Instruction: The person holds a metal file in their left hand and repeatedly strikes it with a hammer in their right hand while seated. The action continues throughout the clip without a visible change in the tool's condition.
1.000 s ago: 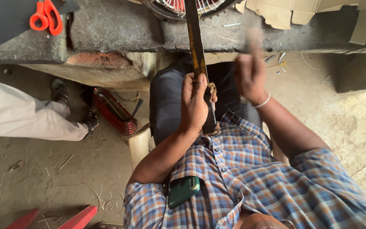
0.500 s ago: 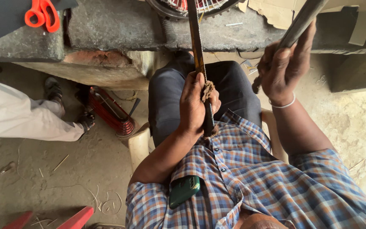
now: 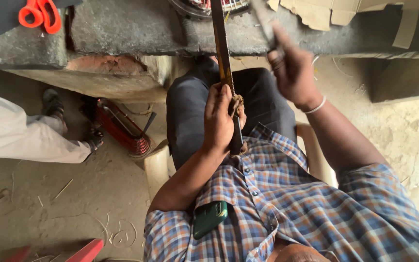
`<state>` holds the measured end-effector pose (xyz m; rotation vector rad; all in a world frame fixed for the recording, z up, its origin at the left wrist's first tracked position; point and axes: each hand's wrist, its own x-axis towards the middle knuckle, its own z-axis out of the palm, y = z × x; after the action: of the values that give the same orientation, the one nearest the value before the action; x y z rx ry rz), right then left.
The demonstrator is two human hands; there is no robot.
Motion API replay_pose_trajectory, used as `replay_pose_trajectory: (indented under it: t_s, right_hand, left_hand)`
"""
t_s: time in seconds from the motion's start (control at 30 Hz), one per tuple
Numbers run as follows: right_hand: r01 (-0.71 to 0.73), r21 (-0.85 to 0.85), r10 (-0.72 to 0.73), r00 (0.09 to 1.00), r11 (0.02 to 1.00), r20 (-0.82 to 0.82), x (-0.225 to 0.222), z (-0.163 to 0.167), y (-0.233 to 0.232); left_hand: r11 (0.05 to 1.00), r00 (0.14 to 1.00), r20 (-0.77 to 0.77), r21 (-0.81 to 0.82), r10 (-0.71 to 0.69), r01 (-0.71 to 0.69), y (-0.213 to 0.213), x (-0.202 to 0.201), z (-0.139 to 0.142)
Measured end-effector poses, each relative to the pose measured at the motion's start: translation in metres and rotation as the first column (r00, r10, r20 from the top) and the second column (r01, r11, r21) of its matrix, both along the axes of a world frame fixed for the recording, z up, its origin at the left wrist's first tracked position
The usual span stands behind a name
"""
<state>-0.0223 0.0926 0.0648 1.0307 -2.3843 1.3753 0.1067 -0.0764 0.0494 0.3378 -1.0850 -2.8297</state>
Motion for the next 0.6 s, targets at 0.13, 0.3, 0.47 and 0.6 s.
replay_pose_trajectory:
  t_s: [0.13,0.3,0.47,0.6]
  right_hand:
    - [0.088,-0.372,-0.057,0.994,0.924,0.094,-0.005,-0.002,0.006]
    - [-0.041,0.09,0.042,0.999,0.995,-0.012,-0.007,-0.022,0.0]
    - [-0.002,-0.139,0.036,0.97,0.99,0.24,0.008,-0.032,0.01]
    - [0.009,-0.372,0.127,0.932,0.928,0.339,0.015,-0.029,0.017]
  left_hand:
    - [1.0,0.998,0.052,-0.003,-0.021,0.021,-0.005,0.007,-0.004]
    - [0.991,1.0,0.002,-0.132,-0.026,0.026,-0.006,0.007,-0.006]
    - [0.978,0.986,-0.135,-0.197,-0.098,0.07,-0.003,0.03,-0.005]
    - [0.973,0.983,-0.126,-0.205,-0.131,0.103,-0.004,0.038,-0.005]
